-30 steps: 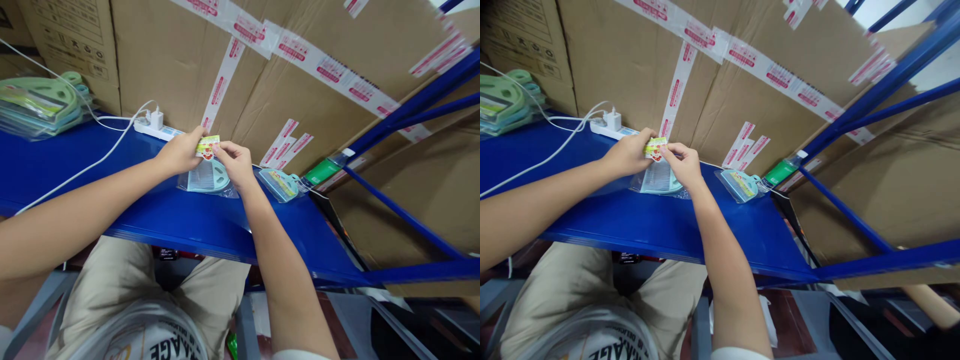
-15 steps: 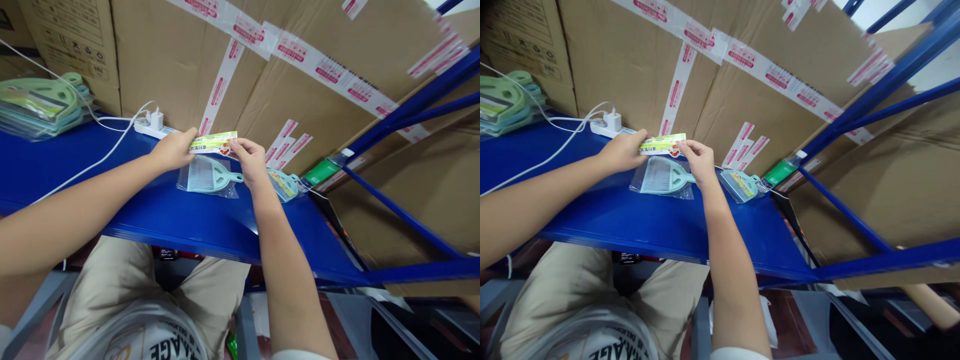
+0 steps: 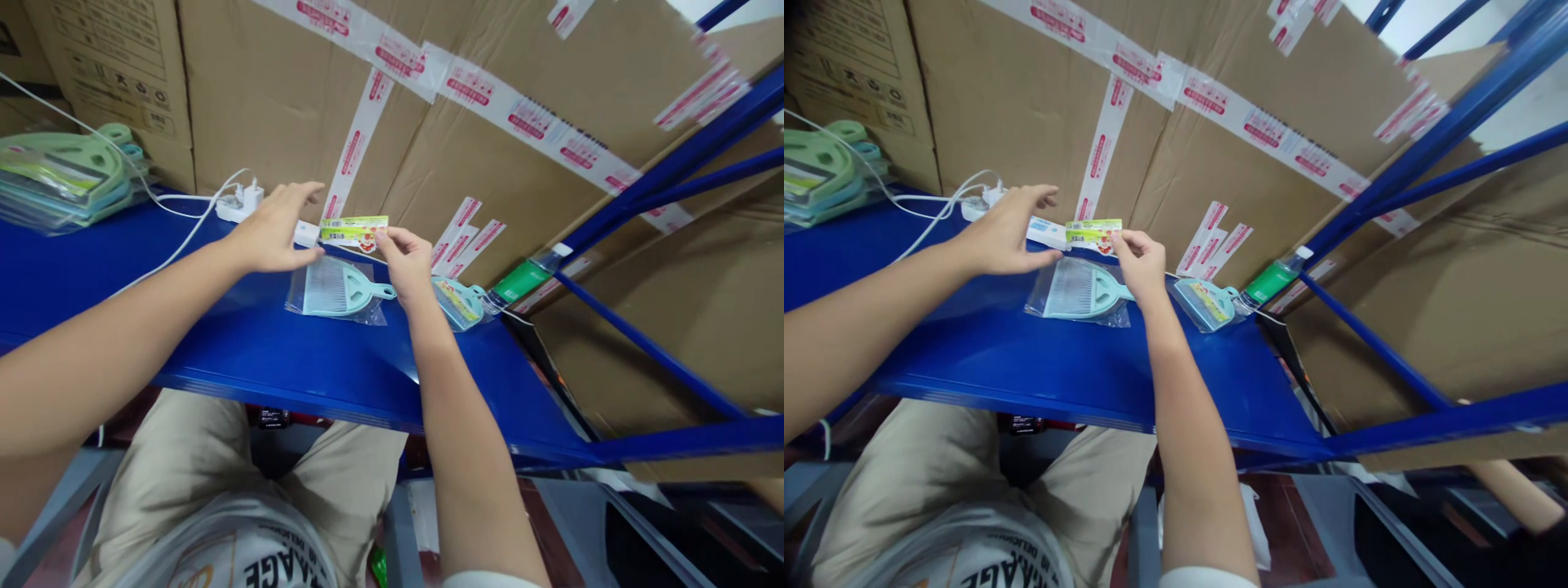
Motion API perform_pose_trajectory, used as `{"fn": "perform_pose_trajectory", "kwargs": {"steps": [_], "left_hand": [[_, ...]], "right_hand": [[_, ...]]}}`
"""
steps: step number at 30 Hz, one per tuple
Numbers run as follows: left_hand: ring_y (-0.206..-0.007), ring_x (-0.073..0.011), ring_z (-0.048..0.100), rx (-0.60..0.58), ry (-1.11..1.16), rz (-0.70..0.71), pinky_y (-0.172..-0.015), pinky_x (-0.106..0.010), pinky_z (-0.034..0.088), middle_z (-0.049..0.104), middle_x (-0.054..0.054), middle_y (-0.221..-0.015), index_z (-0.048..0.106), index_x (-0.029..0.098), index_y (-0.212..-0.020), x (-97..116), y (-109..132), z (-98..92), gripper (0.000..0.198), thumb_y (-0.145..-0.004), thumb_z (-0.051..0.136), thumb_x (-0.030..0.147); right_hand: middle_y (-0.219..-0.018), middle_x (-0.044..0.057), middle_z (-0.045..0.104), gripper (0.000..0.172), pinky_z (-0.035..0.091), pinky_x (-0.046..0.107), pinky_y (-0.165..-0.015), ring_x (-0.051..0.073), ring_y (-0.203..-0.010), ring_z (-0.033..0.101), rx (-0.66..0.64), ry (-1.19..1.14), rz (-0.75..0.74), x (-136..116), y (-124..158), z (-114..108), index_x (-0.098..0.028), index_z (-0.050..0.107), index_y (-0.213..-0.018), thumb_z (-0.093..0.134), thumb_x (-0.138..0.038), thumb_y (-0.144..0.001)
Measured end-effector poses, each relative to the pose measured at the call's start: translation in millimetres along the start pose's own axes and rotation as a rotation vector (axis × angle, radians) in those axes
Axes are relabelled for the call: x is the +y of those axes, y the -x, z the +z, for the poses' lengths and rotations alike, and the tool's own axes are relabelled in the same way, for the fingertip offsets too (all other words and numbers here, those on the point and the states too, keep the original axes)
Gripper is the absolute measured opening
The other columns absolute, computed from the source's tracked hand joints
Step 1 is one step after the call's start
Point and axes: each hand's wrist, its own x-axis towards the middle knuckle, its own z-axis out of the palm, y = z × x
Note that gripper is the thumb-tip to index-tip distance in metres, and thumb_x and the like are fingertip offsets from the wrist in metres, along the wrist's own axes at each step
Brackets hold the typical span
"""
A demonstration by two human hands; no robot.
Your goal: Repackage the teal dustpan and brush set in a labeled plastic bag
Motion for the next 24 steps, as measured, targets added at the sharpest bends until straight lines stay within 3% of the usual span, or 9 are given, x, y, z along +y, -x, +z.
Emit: {"fn": "perform_pose_trajectory", "kwargs": {"steps": [2,4,9,14,24], "left_hand": [[-0.145,-0.0389,0.047,0.005,-0.009,0.074,-0.12,-0.053,0.035,0.052,-0.017,-0.159,0.035,0.014,-0.16,13.2,0.0,8.4,0.098,-0.077,0.074,0.048],[-0.142,-0.0377,0.053,-0.022,-0.031,0.081,-0.117,-0.05,0.038,0.058,-0.017,-0.153,0.037,0.015,-0.159,25.9,0.0,16.5,0.093,-0.078,0.075,0.042],[-0.114,-0.0297,0.072,-0.101,-0.094,-0.123,-0.093,-0.037,0.05,0.077,-0.012,-0.121,0.054,0.019,-0.146,35.6,1.3,17.5,0.059,-0.089,0.062,0.03],[-0.106,-0.0321,0.074,-0.161,-0.201,-0.214,-0.086,-0.037,0.052,0.079,-0.011,-0.108,0.071,0.02,-0.125,25.3,1.1,7.8,0.039,-0.088,0.062,0.03],[-0.102,-0.0313,0.073,-0.163,-0.221,-0.285,-0.084,-0.038,0.052,0.077,-0.009,-0.09,0.076,0.022,-0.11,6.5,-0.4,5.5,0.03,-0.086,0.061,0.028]], "right_hand": [[-0.095,0.004,0.077,0.026,0.059,0.039,-0.09,0.02,-0.096,0.072,-0.041,0.043,-0.038,-2.4,4.6,14.4,-0.025,0.08,-0.085,0.075,-0.05,-0.09],[-0.096,0.004,0.077,0.023,0.058,0.039,-0.091,0.02,-0.098,0.071,-0.086,0.059,-0.083,-6.9,10.2,28.5,-0.025,0.081,-0.084,0.075,-0.046,-0.091],[-0.098,0.003,0.078,0.016,0.058,0.039,-0.093,0.018,-0.097,0.071,-0.119,0.029,-0.115,-14.8,18.4,45.3,-0.026,0.082,-0.086,0.075,-0.039,-0.09],[-0.1,0.004,0.077,0.019,0.059,0.039,-0.09,0.02,-0.099,0.071,-0.106,-0.009,-0.046,-13.2,15.2,37.1,-0.026,0.082,-0.086,0.075,-0.043,-0.09],[-0.091,0.002,0.078,0.029,0.06,0.04,-0.09,0.02,-0.092,0.072,0.038,-0.11,0.099,-6.0,5.9,8.9,-0.026,0.078,-0.084,0.078,-0.055,-0.083]]}}
